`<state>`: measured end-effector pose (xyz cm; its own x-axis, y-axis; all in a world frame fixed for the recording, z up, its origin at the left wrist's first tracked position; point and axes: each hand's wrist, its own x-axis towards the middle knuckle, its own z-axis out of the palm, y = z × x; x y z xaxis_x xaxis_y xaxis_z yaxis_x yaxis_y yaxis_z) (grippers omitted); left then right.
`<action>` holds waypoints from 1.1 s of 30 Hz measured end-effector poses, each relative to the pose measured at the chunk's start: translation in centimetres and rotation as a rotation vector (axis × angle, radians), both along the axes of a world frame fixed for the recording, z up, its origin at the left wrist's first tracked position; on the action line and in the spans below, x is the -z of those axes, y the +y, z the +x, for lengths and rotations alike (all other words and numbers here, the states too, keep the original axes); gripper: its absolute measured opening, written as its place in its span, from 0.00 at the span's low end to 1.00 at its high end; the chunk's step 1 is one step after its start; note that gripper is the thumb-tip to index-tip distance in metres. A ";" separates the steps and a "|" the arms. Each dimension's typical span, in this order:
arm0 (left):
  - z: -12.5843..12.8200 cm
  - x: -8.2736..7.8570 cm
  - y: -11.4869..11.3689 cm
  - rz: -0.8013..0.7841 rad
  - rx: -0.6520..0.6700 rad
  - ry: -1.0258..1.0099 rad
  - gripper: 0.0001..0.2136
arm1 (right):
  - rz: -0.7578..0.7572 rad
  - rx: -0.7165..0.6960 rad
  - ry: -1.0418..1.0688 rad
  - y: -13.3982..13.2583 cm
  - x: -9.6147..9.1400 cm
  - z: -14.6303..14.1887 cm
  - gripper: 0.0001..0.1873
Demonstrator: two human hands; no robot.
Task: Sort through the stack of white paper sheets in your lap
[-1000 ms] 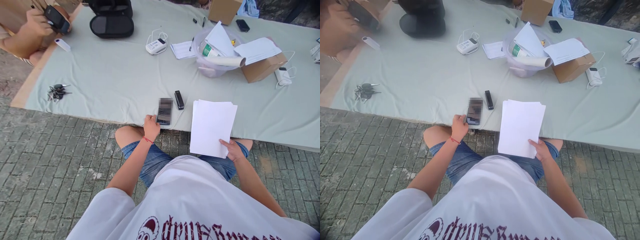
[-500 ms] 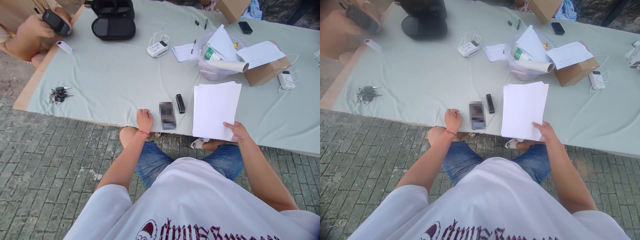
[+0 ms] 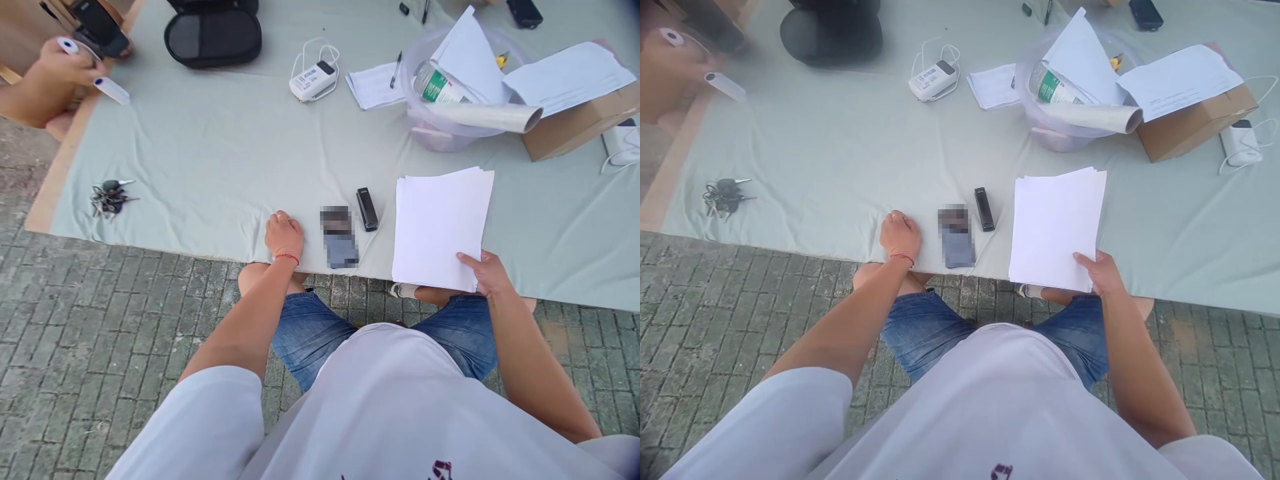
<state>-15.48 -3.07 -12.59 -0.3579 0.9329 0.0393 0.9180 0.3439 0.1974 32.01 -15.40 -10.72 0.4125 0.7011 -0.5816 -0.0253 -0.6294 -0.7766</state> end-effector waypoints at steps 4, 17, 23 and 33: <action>0.1 0.2 0.1 -0.015 -0.010 0.040 0.14 | -0.018 0.024 0.004 0.1 0.0 -0.1 0.22; 0.2 0.1 0.2 -0.021 -0.017 0.023 0.14 | -0.001 0.026 0.024 0.2 0.2 0.1 0.24; 0.3 -0.1 0.2 -0.038 -0.024 0.006 0.15 | -0.008 0.040 0.012 0.2 -0.2 -0.3 0.23; 0.3 0.0 0.2 -0.045 -0.020 -0.009 0.17 | -0.010 0.053 0.010 0.4 -0.8 -0.9 0.20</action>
